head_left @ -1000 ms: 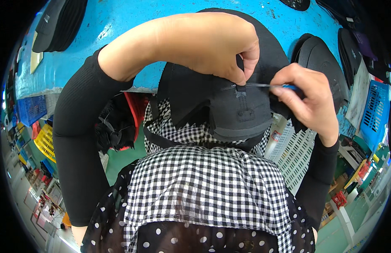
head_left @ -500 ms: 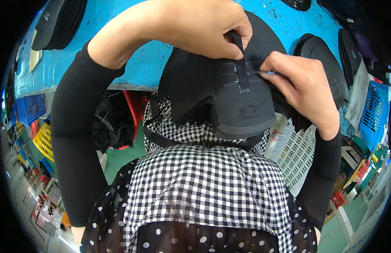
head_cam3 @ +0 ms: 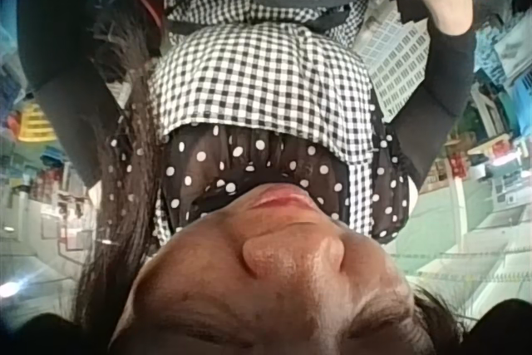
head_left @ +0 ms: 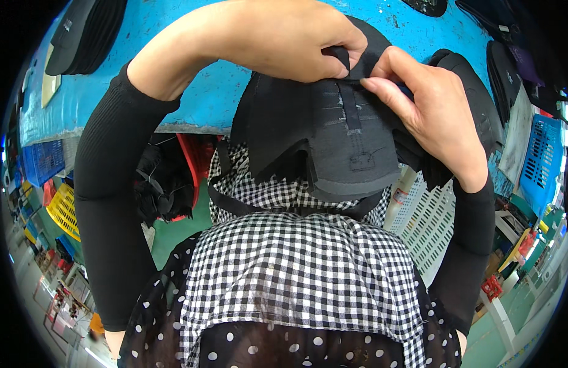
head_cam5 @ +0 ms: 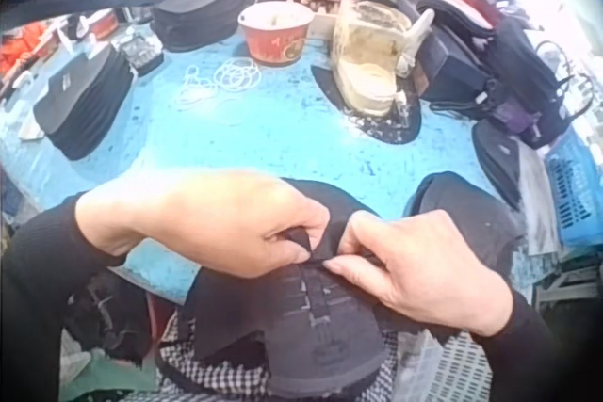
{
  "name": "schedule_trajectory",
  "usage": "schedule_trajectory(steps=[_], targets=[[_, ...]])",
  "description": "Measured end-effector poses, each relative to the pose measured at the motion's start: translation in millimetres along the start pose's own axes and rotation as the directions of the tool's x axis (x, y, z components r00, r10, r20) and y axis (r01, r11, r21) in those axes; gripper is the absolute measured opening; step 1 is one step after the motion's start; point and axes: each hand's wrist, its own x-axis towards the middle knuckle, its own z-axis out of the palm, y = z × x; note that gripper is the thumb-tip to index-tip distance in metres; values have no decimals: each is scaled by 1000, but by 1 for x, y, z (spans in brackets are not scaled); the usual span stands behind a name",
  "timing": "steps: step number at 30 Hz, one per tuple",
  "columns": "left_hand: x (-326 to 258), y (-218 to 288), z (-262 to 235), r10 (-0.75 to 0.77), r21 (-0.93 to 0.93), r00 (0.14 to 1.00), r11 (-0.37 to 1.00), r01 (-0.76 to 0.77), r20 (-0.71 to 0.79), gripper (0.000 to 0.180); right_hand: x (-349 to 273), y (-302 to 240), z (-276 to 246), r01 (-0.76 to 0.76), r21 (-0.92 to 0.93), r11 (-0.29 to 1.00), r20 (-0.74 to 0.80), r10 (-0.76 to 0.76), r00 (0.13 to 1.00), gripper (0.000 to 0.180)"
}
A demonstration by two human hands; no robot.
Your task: The recorder uses snips to trim excess threads and material from black shoe uppers.
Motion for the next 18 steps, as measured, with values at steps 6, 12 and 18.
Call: schedule_trajectory(steps=[6,12,18], targets=[[4,-29,7,-33,-257,999,966,27,-19,18,-11,-16,-13,24,60,998,-57,-21,998,16],[7,-34,11,-74,-410,968,911,-32,-240,21,-17,-77,33,68,-469,880,6,-73,997,39],[-2,-14,-11,-191,-514,857,852,-97,-479,19,-5,-76,37,39,-561,827,-100,-114,988,20]])
